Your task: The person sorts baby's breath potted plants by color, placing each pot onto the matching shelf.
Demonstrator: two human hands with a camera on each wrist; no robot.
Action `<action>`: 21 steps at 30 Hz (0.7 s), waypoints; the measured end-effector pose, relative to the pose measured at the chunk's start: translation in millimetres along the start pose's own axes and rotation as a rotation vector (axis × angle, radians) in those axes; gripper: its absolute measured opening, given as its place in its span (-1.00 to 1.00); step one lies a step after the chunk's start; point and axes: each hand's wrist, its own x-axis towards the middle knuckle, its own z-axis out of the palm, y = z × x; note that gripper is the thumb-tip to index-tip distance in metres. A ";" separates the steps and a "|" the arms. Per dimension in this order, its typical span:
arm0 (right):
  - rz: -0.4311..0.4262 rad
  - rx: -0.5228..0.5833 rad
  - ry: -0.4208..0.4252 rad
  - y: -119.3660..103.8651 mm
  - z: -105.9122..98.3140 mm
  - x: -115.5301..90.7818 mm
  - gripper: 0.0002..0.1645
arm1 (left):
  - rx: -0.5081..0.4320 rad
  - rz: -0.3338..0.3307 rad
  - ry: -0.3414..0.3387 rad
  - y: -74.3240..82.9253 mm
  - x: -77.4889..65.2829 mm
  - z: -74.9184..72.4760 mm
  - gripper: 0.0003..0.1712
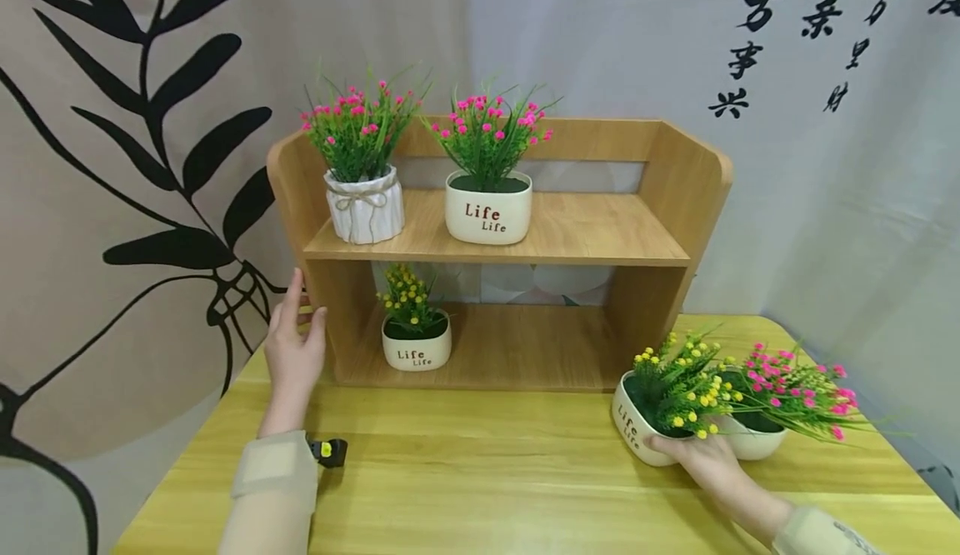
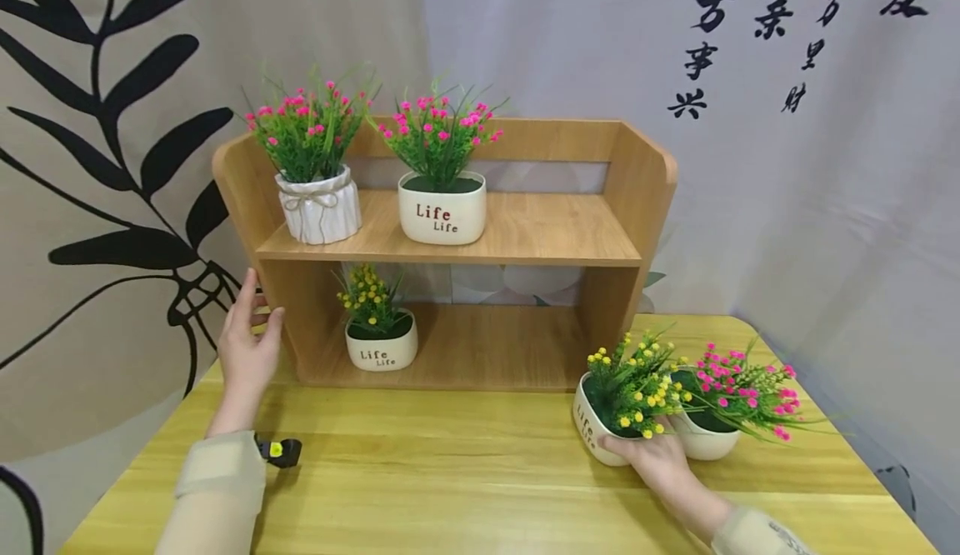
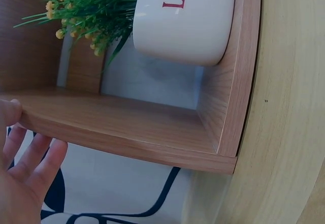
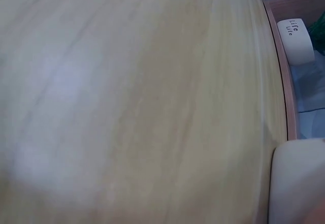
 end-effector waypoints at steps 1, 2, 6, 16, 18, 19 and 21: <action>-0.007 0.004 -0.007 -0.3 -0.4 -0.9 0.04 | 0.001 0.006 0.002 1.0 1.6 0.5 -0.19; -0.014 -0.002 -0.011 -1.1 -0.9 -2.1 0.03 | 0.001 0.015 0.004 2.1 3.2 0.9 -0.19; -0.028 0.004 -0.042 -8.3 -3.3 -6.7 0.03 | 0.004 0.041 0.013 5.4 7.8 1.8 -0.19; -0.326 0.077 0.042 -34.4 -2.7 -15.5 -0.08 | 0.012 0.044 0.008 3.6 7.8 3.7 -0.18; -0.394 0.070 0.053 -37.2 -0.7 -16.8 -0.12 | 0.008 0.040 0.001 1.8 4.4 3.5 -0.18; -0.427 0.062 0.048 -38.6 0.3 -17.2 -0.15 | 0.007 0.039 -0.003 0.8 2.4 3.1 -0.18; -0.447 0.023 0.034 -43.0 2.1 -17.8 -0.18 | 0.013 0.037 -0.004 -1.2 -1.3 2.1 -0.17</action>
